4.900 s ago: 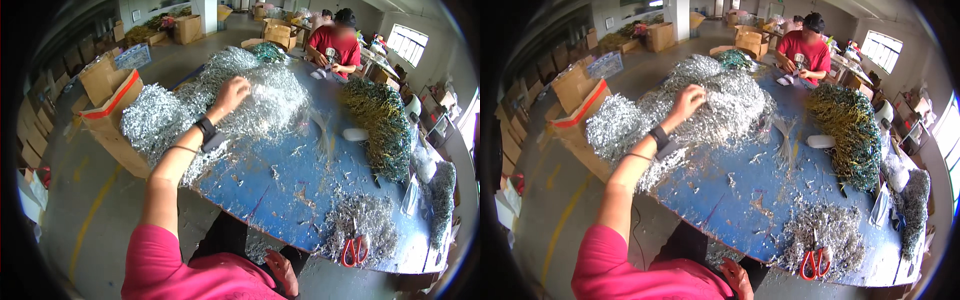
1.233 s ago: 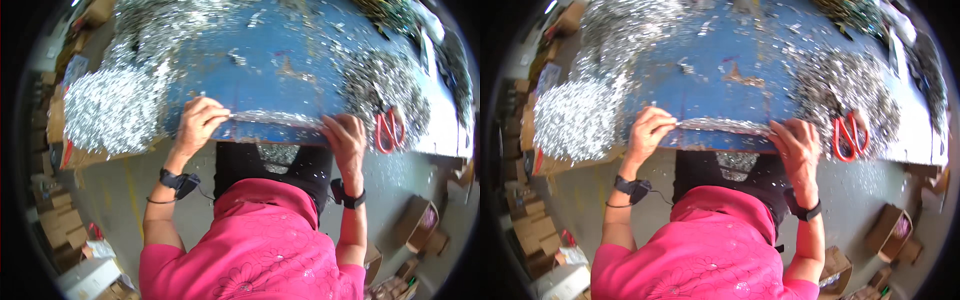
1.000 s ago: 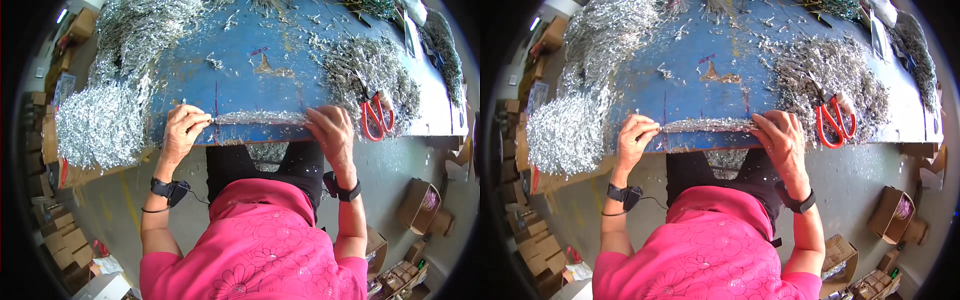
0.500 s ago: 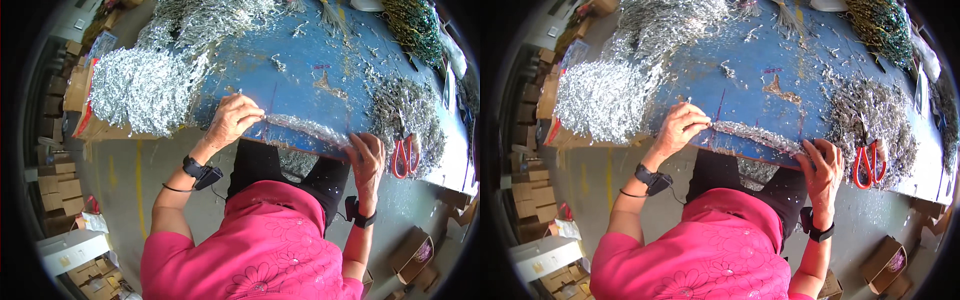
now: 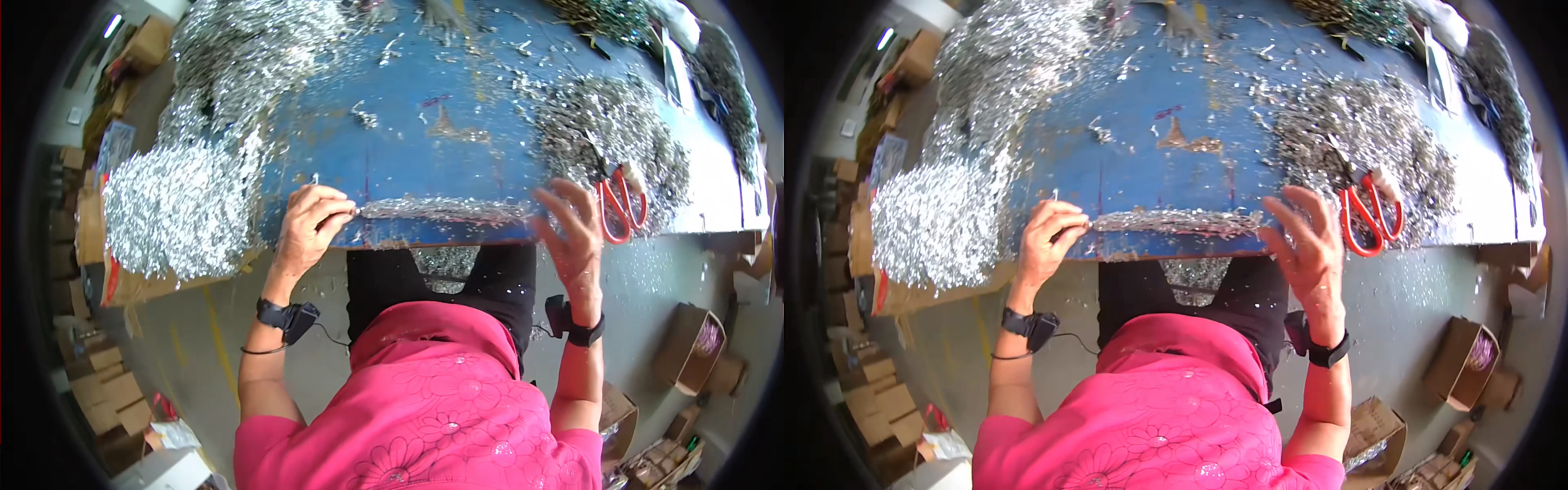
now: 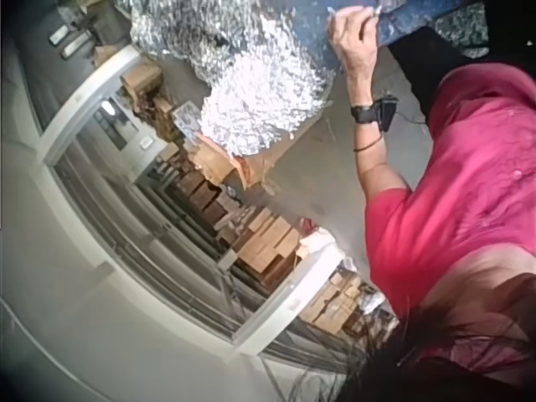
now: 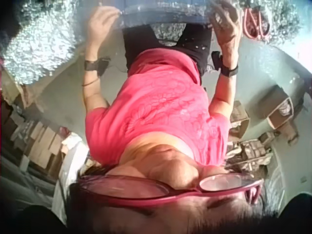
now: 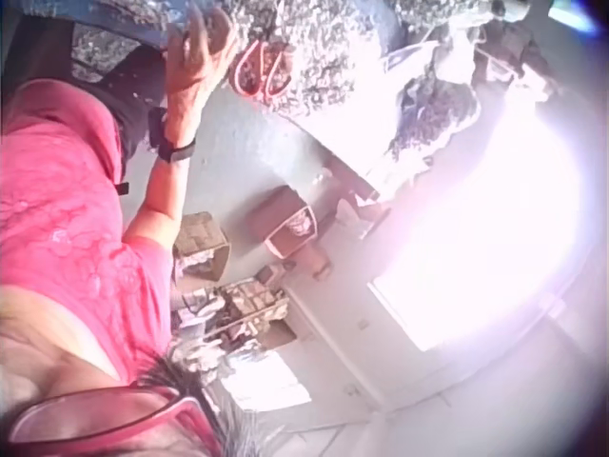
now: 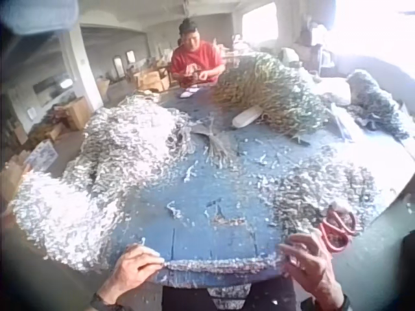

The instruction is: Cutting strips of silver plastic tinsel using red-handled scissors at a manufacturing workbench.

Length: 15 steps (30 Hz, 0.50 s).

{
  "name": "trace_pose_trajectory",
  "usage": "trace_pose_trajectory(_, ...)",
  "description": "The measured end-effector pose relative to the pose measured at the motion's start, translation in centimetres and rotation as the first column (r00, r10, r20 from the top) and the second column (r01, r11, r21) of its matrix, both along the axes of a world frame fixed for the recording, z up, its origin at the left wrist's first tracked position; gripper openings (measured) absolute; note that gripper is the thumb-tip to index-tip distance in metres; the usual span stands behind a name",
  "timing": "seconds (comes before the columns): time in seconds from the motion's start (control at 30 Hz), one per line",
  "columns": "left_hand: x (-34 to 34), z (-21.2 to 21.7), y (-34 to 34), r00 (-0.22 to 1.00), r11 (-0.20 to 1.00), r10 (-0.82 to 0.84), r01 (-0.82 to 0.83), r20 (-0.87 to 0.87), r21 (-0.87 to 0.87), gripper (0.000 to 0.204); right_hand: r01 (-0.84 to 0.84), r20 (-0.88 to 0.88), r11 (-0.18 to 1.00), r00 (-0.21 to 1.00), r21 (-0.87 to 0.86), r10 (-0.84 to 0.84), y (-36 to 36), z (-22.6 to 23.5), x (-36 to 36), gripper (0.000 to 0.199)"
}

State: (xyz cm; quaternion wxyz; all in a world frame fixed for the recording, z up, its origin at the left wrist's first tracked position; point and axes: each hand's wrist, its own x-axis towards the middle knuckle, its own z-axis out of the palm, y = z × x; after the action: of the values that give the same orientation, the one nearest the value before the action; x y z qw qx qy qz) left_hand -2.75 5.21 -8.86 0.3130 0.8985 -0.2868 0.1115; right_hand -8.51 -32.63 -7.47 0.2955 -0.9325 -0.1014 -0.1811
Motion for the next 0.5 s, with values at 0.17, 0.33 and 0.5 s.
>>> trace_pose_trajectory(0.17, 0.4, 0.1, 0.0, 0.997, 0.998, -0.056, 0.056, -0.050, -0.001, 0.023, 0.381, 0.216, 0.924, 0.901, 0.027, -0.377, -7.2, -0.4, -1.7, 0.027)
trace_pose_trajectory(0.33, 0.1, 2.6, -2.8, 0.992, 0.974, 0.102, -0.113, -0.068, -0.194, 0.034, 0.426, 0.078, 0.897, 0.904, -0.121, -0.419, -9.5, -1.5, -3.0, 0.032)
trace_pose_trajectory(0.5, 0.6, 2.9, -12.5, 0.957, 0.957, -0.282, 0.286, 0.071, -0.049, 0.040, 0.491, -0.012, 0.865, 0.869, -0.100, -0.494, -9.6, -1.4, -2.0, 0.038)
